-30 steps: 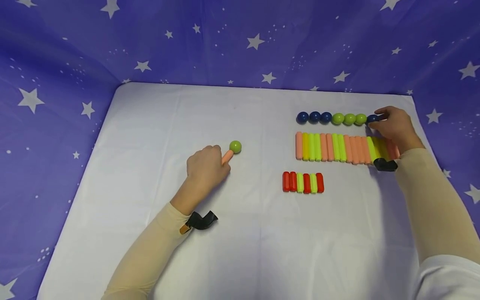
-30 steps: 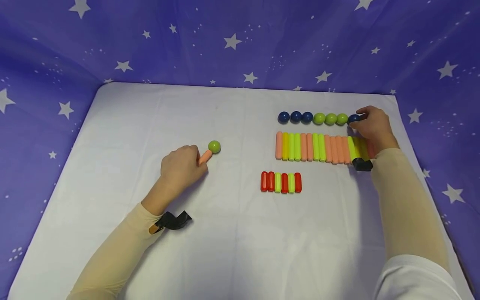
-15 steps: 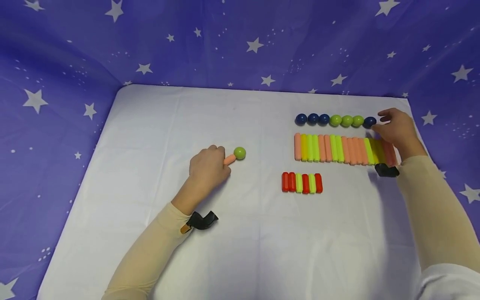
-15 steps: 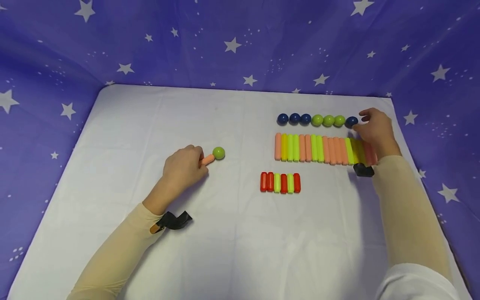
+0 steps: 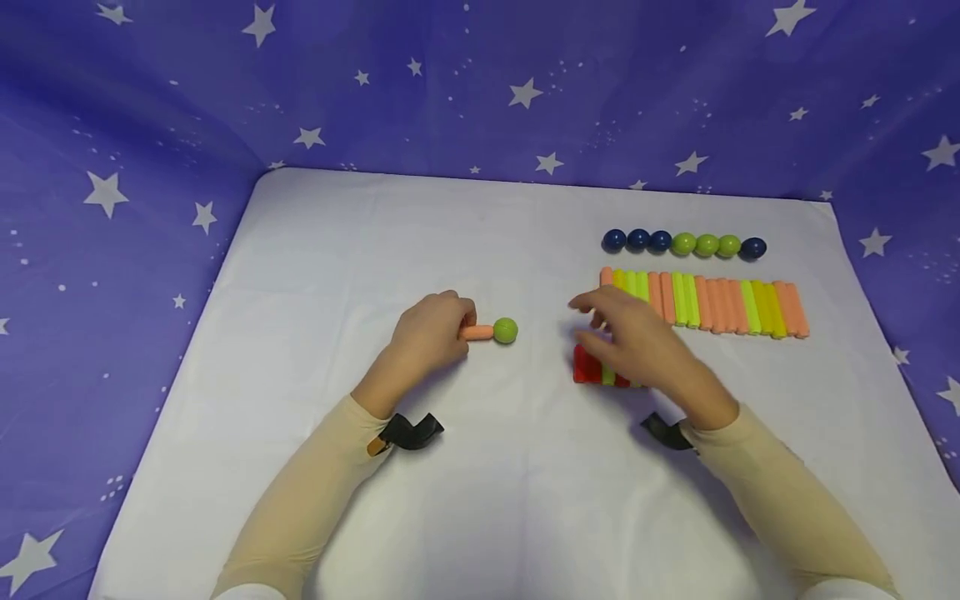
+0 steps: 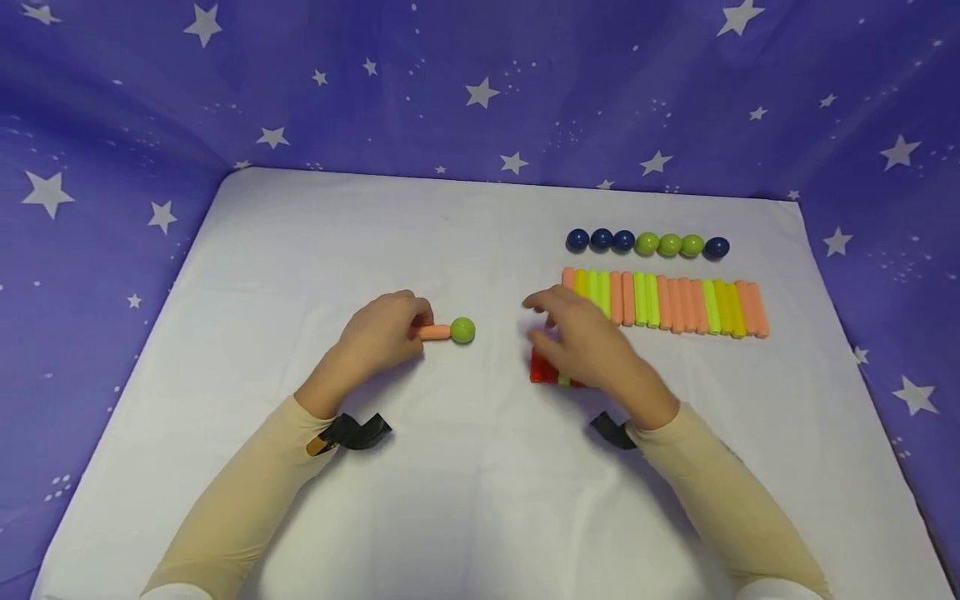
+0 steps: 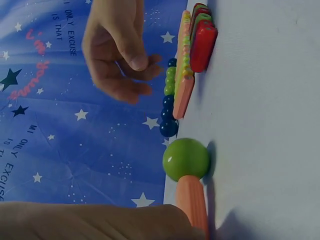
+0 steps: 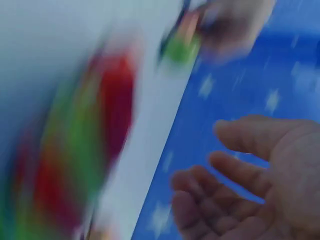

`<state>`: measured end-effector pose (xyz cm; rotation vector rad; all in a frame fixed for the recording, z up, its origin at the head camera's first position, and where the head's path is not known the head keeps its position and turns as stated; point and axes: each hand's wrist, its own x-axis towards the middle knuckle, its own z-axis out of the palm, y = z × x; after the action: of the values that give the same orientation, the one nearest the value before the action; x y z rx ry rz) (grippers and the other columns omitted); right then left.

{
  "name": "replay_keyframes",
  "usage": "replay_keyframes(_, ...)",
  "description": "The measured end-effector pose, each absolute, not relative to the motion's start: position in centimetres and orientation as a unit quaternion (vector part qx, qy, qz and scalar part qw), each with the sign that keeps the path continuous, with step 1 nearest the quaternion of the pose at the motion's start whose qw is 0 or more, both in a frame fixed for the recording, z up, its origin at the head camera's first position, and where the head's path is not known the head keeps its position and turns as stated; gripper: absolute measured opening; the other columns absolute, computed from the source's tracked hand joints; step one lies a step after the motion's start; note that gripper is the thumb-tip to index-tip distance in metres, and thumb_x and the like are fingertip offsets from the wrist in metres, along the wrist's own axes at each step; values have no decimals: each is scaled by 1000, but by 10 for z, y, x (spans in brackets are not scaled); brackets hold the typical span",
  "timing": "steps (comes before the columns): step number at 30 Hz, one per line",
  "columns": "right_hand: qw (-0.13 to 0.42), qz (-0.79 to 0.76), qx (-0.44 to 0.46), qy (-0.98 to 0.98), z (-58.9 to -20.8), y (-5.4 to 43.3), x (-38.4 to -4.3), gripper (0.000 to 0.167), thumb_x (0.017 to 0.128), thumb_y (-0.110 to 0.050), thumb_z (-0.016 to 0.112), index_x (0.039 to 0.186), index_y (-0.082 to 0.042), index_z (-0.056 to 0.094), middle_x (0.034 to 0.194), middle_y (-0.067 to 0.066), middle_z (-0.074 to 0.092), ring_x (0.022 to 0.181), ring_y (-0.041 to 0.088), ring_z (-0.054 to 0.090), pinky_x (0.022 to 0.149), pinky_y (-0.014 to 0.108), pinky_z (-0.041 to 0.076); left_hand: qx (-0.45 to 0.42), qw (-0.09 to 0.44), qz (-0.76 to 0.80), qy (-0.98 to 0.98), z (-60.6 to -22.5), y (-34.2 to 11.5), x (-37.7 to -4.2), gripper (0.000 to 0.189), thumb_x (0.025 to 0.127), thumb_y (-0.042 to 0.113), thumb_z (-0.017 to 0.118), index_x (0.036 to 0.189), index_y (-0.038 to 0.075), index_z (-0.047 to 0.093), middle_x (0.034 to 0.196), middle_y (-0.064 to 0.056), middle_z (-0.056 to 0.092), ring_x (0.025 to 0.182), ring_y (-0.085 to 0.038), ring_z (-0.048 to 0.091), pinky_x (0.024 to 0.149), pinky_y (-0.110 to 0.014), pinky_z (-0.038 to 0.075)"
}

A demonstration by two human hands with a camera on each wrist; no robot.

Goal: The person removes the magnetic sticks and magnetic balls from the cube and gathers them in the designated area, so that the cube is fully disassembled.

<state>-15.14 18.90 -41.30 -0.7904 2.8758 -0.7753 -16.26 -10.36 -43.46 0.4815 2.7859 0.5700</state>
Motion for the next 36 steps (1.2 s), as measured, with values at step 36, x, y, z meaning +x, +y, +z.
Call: replay_keyframes(36, 0, -342, -271, 900, -432, 180, -95, 33, 88, -14, 70, 120, -11, 66, 99, -7, 59, 78, 9, 53, 63, 26, 49, 222, 95, 182, 953, -436, -108, -163, 11, 83, 5, 74, 91, 12, 76, 88, -1, 65, 74, -18, 56, 70, -33, 48)
